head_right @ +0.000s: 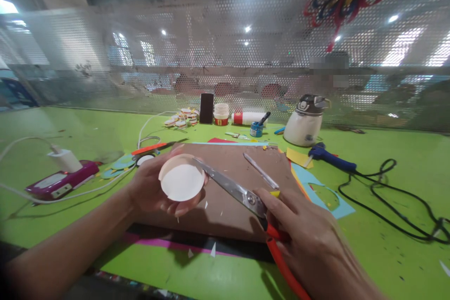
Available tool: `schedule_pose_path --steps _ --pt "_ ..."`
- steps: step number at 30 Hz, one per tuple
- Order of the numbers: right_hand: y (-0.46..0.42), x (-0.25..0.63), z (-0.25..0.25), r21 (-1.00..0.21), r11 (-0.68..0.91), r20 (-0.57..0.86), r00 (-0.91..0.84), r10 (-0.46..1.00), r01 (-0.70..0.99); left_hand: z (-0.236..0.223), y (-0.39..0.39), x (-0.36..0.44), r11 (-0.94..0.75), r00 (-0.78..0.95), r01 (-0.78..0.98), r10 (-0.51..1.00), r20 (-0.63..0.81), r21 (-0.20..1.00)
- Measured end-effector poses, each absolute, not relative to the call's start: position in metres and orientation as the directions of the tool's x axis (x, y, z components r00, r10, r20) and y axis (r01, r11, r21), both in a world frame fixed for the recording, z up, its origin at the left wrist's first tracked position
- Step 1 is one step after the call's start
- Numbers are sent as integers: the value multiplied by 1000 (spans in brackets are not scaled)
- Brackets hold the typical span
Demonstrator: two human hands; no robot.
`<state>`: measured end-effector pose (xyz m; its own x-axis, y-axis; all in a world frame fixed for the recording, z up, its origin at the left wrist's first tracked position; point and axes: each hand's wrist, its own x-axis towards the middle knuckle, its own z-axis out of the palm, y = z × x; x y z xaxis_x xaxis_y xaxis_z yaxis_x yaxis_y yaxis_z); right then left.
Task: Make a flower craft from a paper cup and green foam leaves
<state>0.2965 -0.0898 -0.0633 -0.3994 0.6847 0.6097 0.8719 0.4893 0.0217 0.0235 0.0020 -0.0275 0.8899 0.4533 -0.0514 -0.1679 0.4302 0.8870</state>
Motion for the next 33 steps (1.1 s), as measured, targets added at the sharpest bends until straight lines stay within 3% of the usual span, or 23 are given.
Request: schedule_pose_path --steps 11,21,29,33 --pt "-91 298 -69 132 469 601 -447 663 873 -26 0 25 419 888 -182 458 -34 890" --pt "-89 299 -68 71 473 602 -416 682 878 -29 3 24 423 890 -186 455 -30 887" --pt "-85 298 -63 -93 438 603 -299 740 894 -27 4 21 357 804 -377 584 111 855" --pt "-81 298 -64 -24 319 521 -260 813 948 -21 3 19 306 776 -417 610 159 856"
